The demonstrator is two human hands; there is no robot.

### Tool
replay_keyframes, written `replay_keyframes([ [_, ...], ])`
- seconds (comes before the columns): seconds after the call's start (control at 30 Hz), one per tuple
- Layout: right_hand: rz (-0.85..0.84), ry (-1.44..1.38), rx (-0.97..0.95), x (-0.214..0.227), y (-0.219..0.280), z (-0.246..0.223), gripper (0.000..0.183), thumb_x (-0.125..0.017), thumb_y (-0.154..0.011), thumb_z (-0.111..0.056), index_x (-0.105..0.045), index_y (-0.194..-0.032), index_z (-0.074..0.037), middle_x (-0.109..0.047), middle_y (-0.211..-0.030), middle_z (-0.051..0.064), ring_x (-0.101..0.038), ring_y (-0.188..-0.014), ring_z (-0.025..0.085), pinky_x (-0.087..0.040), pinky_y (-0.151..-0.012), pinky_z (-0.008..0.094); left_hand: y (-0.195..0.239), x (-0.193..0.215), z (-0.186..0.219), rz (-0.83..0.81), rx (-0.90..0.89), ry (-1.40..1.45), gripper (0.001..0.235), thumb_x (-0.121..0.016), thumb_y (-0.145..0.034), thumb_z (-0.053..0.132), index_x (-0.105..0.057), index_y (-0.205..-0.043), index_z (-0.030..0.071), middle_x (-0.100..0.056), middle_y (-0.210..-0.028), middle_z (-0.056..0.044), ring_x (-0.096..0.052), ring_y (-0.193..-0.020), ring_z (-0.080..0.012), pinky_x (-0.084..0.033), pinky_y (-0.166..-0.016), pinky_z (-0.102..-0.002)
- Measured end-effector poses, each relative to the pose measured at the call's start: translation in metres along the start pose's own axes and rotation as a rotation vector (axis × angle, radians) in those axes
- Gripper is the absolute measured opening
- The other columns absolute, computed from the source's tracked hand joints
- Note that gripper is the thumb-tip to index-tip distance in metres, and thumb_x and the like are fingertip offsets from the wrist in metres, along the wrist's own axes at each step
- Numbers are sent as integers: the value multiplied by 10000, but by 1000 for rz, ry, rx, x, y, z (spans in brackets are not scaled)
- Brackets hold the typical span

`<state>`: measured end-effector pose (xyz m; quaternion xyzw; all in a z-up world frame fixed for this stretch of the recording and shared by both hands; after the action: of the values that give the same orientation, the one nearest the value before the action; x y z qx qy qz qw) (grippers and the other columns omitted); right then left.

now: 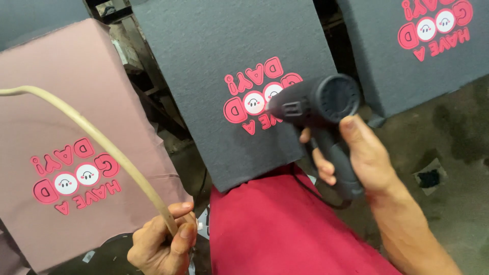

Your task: Using a heat gun to dry the ink on screen-printed t-shirts

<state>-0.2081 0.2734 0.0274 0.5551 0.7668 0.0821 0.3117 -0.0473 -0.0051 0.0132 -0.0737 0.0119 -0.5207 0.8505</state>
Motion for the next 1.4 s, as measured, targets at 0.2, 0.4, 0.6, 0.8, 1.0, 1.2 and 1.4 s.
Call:
replay_keyframes([
  [0.2, 253, 98, 160, 39, -17, -31, 654, -629, -923, -609, -563, -1256, -51, -659, -1057, 140, -495, -495, 163, -404, -371, 278, -1, -2, -6, 19, 3, 14, 300, -625, -926, 158, -647, -1058, -110, -409, -533, -30, -368, -434, -101, -366, -470, -245],
  [0.4, -66, 82, -35, -1, -32, -28, 765, -550, -930, -666, -592, -1108, 77, -577, -706, 143, -434, -367, 158, -386, -328, 274, -9, -8, -4, -15, -33, -5, 292, -630, -906, 126, -646, -1061, -121, -423, -533, -41, -384, -429, -117, -380, -453, -237],
  [0.6, 272, 168, 143, 9, -51, -47, 505, -535, -971, -556, -455, -1195, -110, -634, -1019, 199, -489, -508, 196, -409, -382, 307, -5, -12, 6, 81, 12, 1, 306, -648, -892, 143, -653, -1048, -119, -338, -546, -15, -368, -442, -113, -349, -458, -241],
  [0.8, 73, 92, 90, -15, -57, -30, 541, -544, -976, -531, -461, -1228, -60, -635, -1023, 222, -493, -464, 178, -412, -323, 292, -6, -9, 5, 60, 18, -25, 307, -647, -897, 148, -656, -1049, -118, -434, -536, -46, -450, -447, -125, -397, -480, -237],
  [1.0, -169, -41, -101, -60, -61, -13, 543, -538, -989, -479, -418, -1341, -84, -625, -1050, 244, -505, -457, 183, -447, -331, 296, -5, -10, 6, 74, -12, 0, 276, -632, -909, 118, -657, -1062, -109, -352, -518, -9, -334, -445, -104, -389, -474, -241],
  [1.2, 40, 53, 30, -10, -69, -41, 648, -573, -966, -560, -571, -1180, 51, -656, -1092, 134, -478, -509, 134, -406, -362, 259, 0, -5, 3, 152, 33, -6, 289, -657, -886, 140, -658, -1036, -106, -376, -516, -20, -405, -432, -111, -365, -463, -224],
  [1.4, 223, 117, 99, 9, -83, -53, 625, -593, -920, -595, -587, -1088, 6, -681, -1024, 150, -507, -500, 164, -401, -374, 285, -3, -2, 0, 112, -20, -14, 296, -642, -894, 114, -644, -1057, -133, -416, -520, -25, -407, -423, -109, -394, -454, -227],
])
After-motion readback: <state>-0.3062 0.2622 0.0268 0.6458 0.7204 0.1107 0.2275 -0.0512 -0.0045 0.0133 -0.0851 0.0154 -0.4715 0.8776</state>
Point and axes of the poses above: each hand's wrist, its own y-axis away from the middle knuckle, its own x-axis out of the back of the hand, z = x × y, the point moved 1 cm from there along -y, towards the middle knuckle
